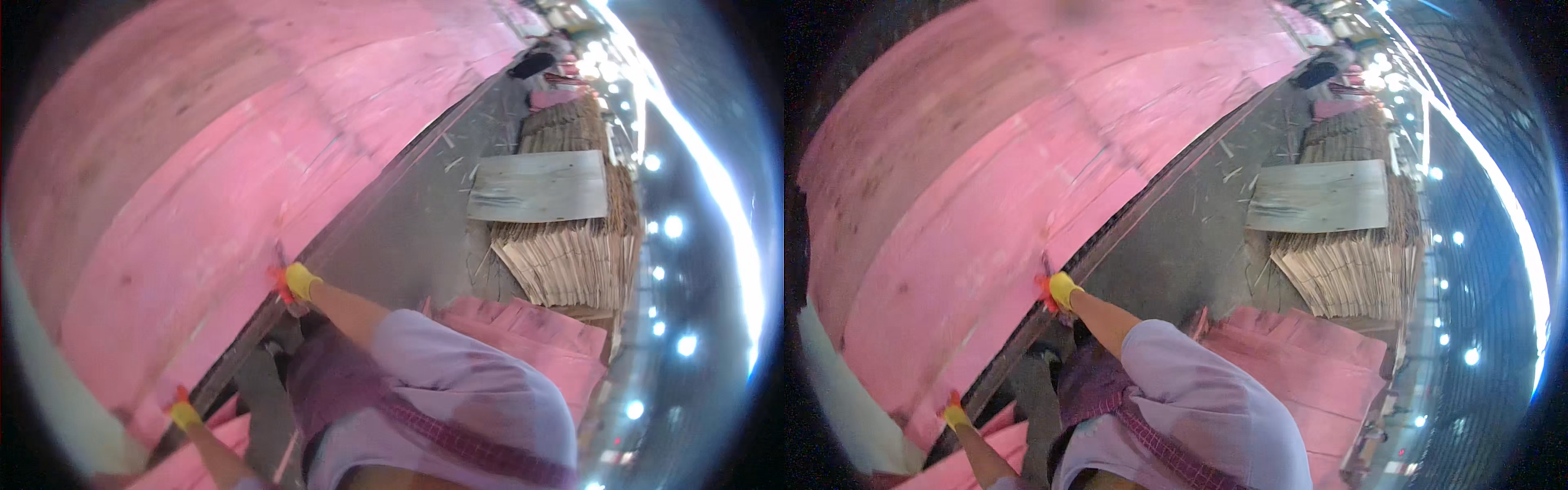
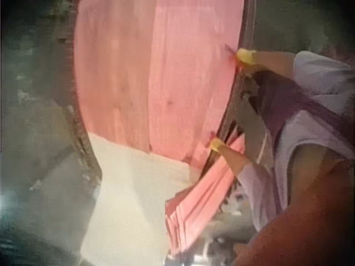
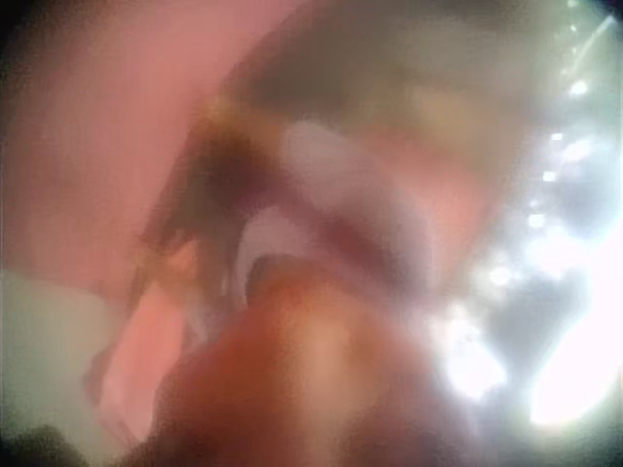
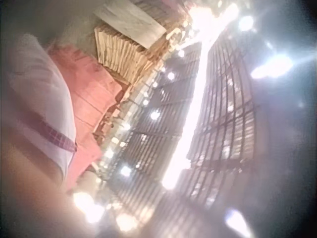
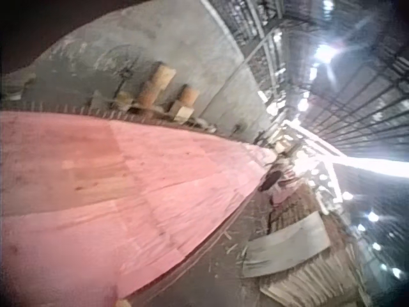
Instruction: The person picks up veneer sheets from a stack, lays them onto a conveyor table, smooths them down, and trims the edges using a handheld blade.
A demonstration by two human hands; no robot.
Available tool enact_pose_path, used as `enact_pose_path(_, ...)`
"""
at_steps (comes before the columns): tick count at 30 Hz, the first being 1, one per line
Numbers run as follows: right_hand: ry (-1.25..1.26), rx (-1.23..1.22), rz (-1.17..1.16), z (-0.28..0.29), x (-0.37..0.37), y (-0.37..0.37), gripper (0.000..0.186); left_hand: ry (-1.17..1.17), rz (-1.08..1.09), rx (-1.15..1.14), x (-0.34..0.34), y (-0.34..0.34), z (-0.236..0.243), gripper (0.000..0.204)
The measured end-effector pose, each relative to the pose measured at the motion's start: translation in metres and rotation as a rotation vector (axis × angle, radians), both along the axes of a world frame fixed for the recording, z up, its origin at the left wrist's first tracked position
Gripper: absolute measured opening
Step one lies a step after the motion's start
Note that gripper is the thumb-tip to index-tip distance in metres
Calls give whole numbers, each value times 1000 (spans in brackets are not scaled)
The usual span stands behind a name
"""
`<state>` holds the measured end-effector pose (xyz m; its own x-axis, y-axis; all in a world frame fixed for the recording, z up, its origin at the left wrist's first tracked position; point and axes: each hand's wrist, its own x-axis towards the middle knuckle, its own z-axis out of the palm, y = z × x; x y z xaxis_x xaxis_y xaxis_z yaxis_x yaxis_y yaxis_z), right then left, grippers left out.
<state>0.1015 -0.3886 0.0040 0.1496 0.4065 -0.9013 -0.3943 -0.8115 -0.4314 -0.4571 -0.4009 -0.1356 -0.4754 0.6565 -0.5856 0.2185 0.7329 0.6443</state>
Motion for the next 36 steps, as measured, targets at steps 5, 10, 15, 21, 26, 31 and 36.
enact_pose_path(5, -71, -1, 515, 67, 49, 12, 45, 334, -180, -232, 28, 9, 32, 64)
enact_pose_path(10, -1340, 438, 744, 69, 25, 22, 28, 595, -623, -238, -78, -8, 34, 75)
enact_pose_path(15, -1325, 60, 1138, 40, 54, -3, 41, 883, -915, 44, 118, 35, 151, 38)
enact_pose_path(21, -1382, 118, 1282, 44, 37, -11, 53, 693, -1332, 471, 262, -3, 205, 58)
enact_pose_path(26, -1264, 130, 1200, 41, 49, -14, 53, 612, -1415, -218, 362, 4, 277, 60)
enact_pose_path(31, -1166, 182, 1181, 56, 55, -10, 56, 804, -1519, 141, 329, 0, 216, 56)
enact_pose_path(36, -488, 283, 681, 56, 109, -4, 47, 724, -1600, 255, 322, 11, 192, 57)
